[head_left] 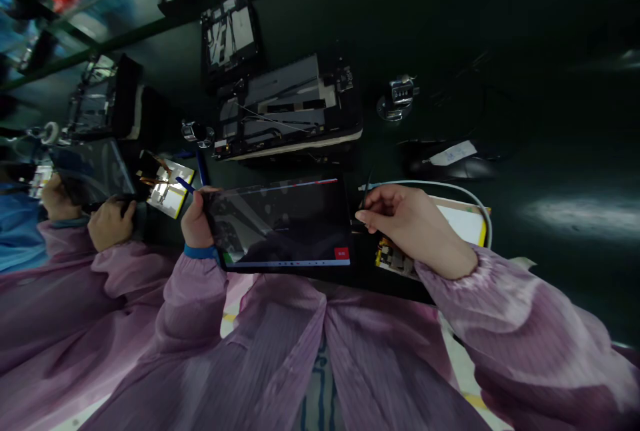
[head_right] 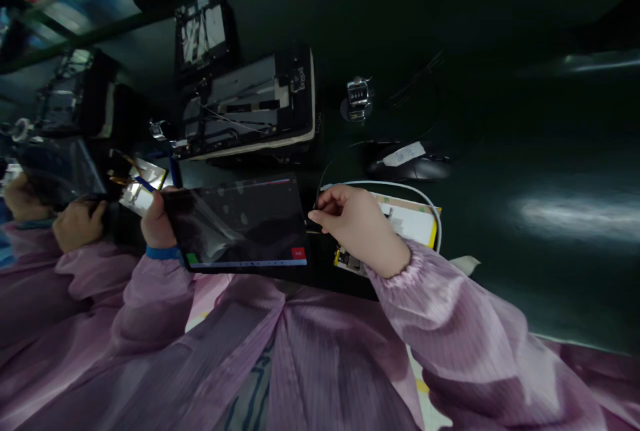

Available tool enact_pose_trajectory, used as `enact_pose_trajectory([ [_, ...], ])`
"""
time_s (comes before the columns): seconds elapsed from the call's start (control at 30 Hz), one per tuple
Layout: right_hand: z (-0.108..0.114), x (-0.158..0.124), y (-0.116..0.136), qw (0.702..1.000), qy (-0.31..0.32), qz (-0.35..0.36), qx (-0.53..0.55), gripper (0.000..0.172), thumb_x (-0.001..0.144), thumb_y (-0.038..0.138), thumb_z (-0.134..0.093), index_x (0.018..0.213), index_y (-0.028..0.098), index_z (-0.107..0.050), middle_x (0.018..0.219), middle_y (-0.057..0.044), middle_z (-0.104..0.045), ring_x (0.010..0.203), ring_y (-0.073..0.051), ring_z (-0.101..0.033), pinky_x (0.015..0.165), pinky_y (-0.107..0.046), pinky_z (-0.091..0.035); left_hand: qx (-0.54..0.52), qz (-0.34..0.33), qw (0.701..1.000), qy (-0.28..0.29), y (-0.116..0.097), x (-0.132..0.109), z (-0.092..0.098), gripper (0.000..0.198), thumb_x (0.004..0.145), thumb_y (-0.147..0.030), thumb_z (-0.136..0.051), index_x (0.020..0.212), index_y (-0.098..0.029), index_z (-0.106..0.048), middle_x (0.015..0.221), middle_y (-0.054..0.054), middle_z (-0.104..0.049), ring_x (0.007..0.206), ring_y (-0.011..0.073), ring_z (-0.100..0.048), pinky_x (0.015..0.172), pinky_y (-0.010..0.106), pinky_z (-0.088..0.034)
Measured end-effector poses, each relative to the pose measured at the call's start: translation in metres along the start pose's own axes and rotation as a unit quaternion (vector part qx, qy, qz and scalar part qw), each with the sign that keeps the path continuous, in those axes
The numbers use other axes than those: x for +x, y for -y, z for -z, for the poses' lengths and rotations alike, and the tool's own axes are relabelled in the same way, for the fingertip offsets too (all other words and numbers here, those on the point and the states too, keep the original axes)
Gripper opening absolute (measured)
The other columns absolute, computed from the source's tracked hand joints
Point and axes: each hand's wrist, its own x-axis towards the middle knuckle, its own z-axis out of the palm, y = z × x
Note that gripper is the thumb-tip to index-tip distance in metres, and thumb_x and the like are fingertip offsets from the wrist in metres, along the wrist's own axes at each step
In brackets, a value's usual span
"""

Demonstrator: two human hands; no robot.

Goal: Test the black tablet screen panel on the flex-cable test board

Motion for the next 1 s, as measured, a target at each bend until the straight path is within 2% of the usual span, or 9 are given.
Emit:
enact_pose_trajectory([
  [0.1,-0.0006,-0.0006,-0.0003,1.0,0.003,0.009,-0.002,0.011,0.07,0.026,-0.066,0.07,0.018,-0.058,0.055,0.002,-0.06,0.049,-0.011,-0.057,0.049,-0.022,-0.042,-0.016,0.015,1.0,-0.008,-0.0007,-0.001,-0.0006,0.042,0.095,-0.03,-0.039,0.064,-0.017,-0.064,0.06,0.002,-0.065,0.066,0.0175,-0.065,0.07,0.03,-0.054],
  [0.17,-0.0006,-0.0007,-0.0018,1.0,0.003,0.022,-0.008,0.018,0.069,0.034,-0.067,0.071,0.018,-0.058,0.056,0.001,-0.06,0.049,-0.012,-0.057,0.049,-0.023,-0.042,-0.019,0.021,1.0,-0.007,-0.001,-0.0019,-0.0016,0.042,0.096,-0.028,-0.037,0.065,-0.016,-0.063,0.061,0.002,-0.065,0.067,0.0178,-0.066,0.069,0.03,-0.054],
  [0.37,-0.0012,-0.0014,-0.0082,0.999,-0.004,0.04,-0.032,0.043,0.063,0.058,-0.07,0.075,0.018,-0.06,0.063,-0.003,-0.063,0.052,-0.015,-0.058,0.051,-0.027,-0.046,-0.017,0.008,1.0,0.0,0.0036,-0.0011,0.0009,0.036,0.094,-0.033,-0.043,0.066,-0.017,-0.06,0.061,0.002,-0.064,0.073,0.0186,-0.068,0.067,0.028,-0.055],
  [0.53,0.0025,-0.0042,-0.0053,0.992,0.004,0.084,-0.098,0.046,0.068,0.063,-0.066,0.084,0.02,-0.065,0.078,-0.006,-0.067,0.065,-0.019,-0.062,0.058,-0.031,-0.048,-0.015,-0.003,1.0,0.017,0.0082,0.0006,0.0062,0.032,0.091,-0.036,-0.049,0.069,-0.016,-0.06,0.064,0.003,-0.065,0.077,0.0209,-0.07,0.072,0.03,-0.056],
  [0.67,0.0056,-0.0029,-0.0049,0.975,0.024,0.103,-0.194,0.047,0.069,0.068,-0.06,0.075,0.021,-0.065,0.075,-0.006,-0.066,0.063,-0.02,-0.06,0.056,-0.034,-0.045,-0.03,0.016,0.999,0.024,0.0072,-0.0005,0.0048,0.034,0.093,-0.031,-0.042,0.069,-0.016,-0.06,0.066,0.005,-0.066,0.083,0.022,-0.069,0.073,0.031,-0.056],
  [0.87,0.0044,-0.0005,-0.0096,0.981,0.031,0.077,-0.176,0.048,0.068,0.069,-0.059,0.075,0.021,-0.065,0.073,-0.005,-0.068,0.065,-0.022,-0.061,0.059,-0.035,-0.045,-0.063,0.034,0.997,0.029,0.0047,-0.0037,-0.0002,0.037,0.094,-0.024,-0.033,0.069,-0.016,-0.059,0.071,0.007,-0.068,0.083,0.0211,-0.069,0.075,0.032,-0.057],
  [1.0,0.0026,-0.0002,-0.0093,0.985,0.029,0.074,-0.155,0.052,0.064,0.073,-0.061,0.072,0.021,-0.064,0.072,-0.005,-0.067,0.065,-0.021,-0.061,0.058,-0.034,-0.045,-0.059,0.024,0.997,0.037,0.0056,-0.0037,0.0005,0.03,0.091,-0.032,-0.044,0.071,-0.016,-0.059,0.073,0.006,-0.068,0.082,0.0214,-0.069,0.074,0.033,-0.057],
])
